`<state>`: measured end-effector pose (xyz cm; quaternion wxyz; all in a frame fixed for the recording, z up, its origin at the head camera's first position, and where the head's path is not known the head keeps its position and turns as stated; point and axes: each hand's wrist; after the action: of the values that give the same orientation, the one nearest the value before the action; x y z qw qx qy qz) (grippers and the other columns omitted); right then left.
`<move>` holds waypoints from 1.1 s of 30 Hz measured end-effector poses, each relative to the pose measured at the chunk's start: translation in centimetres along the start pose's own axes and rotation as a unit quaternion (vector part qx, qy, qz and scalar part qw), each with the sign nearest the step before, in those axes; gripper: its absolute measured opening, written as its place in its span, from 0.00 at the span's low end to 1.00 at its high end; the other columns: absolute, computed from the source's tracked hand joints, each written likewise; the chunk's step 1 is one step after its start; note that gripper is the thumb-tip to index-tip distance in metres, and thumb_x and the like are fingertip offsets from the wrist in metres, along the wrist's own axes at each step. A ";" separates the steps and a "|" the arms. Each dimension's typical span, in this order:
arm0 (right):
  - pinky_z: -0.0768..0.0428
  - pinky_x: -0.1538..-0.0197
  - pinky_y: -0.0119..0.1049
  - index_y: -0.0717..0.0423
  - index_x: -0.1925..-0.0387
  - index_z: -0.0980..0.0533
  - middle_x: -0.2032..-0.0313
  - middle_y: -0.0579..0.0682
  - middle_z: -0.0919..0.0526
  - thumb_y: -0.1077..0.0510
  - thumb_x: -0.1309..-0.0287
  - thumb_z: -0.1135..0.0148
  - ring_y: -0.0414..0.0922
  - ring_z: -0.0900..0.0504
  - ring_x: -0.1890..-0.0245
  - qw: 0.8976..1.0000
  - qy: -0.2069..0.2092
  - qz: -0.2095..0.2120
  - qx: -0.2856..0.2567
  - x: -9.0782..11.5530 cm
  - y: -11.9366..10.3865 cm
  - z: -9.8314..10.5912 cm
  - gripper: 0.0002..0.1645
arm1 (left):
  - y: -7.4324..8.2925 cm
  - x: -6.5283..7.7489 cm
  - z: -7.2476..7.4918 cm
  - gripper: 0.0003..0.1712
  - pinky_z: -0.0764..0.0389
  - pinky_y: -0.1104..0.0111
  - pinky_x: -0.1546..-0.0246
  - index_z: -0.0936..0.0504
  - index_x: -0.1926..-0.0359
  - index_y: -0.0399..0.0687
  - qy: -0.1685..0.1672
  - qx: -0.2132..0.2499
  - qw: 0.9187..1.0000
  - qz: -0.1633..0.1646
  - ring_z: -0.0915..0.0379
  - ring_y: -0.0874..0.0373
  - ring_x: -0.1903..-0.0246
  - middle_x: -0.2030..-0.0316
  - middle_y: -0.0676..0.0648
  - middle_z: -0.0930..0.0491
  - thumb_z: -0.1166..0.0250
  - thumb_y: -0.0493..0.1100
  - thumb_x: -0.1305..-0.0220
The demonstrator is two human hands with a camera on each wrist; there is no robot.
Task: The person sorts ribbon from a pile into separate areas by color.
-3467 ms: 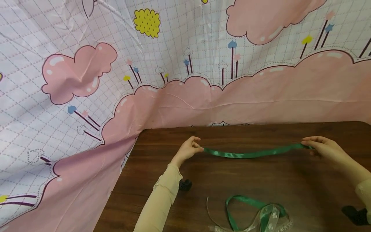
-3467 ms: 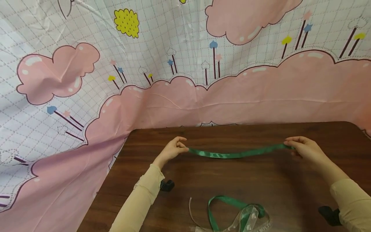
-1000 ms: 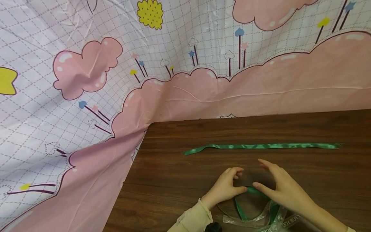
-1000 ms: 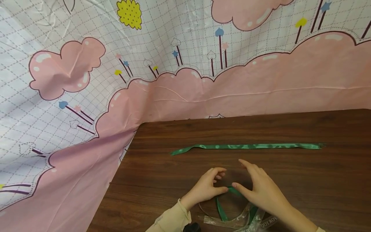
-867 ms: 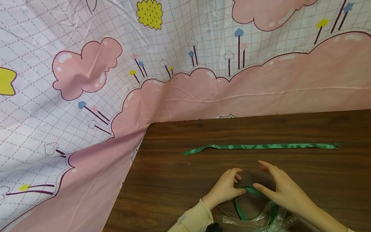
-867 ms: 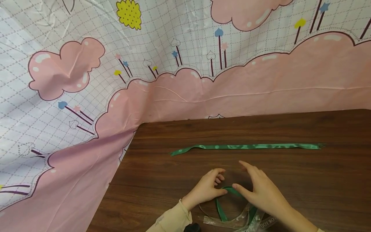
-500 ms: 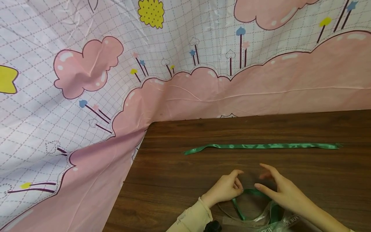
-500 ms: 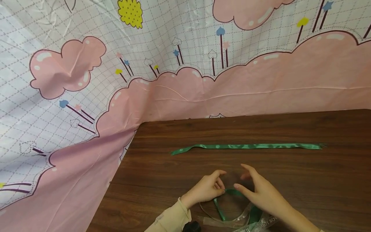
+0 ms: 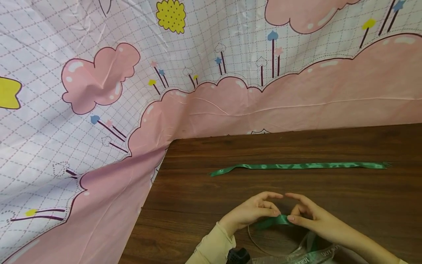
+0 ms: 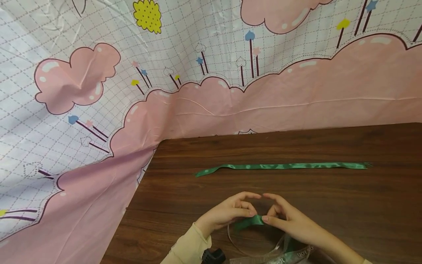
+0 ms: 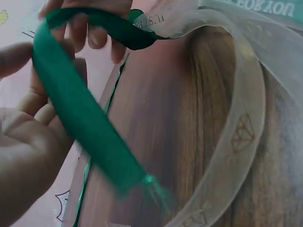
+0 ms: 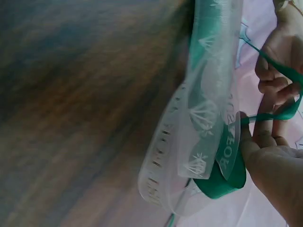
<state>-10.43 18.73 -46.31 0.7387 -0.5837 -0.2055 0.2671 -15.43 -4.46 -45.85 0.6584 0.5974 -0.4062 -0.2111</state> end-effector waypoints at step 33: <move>0.19 0.62 0.37 0.68 0.32 0.55 0.62 0.53 0.21 0.81 0.39 0.65 0.46 0.20 0.64 0.977 -0.052 0.171 -0.113 1.4 -1.2 3.2 0.34 | 0.8 4.9 3.2 0.26 0.30 0.71 0.53 0.38 0.35 0.44 0.051 0.057 0.993 -0.085 0.32 0.66 0.60 0.65 0.60 0.24 0.46 0.38 0.34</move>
<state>-11.17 21.80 -44.44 0.6000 -0.6751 -0.1692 0.3945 -15.27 -10.05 -43.83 0.6230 0.6764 -0.3312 -0.2115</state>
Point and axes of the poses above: each hand's wrist, its own x-axis away from the middle knuckle, its own z-axis out of the back of the hand, y = z × x
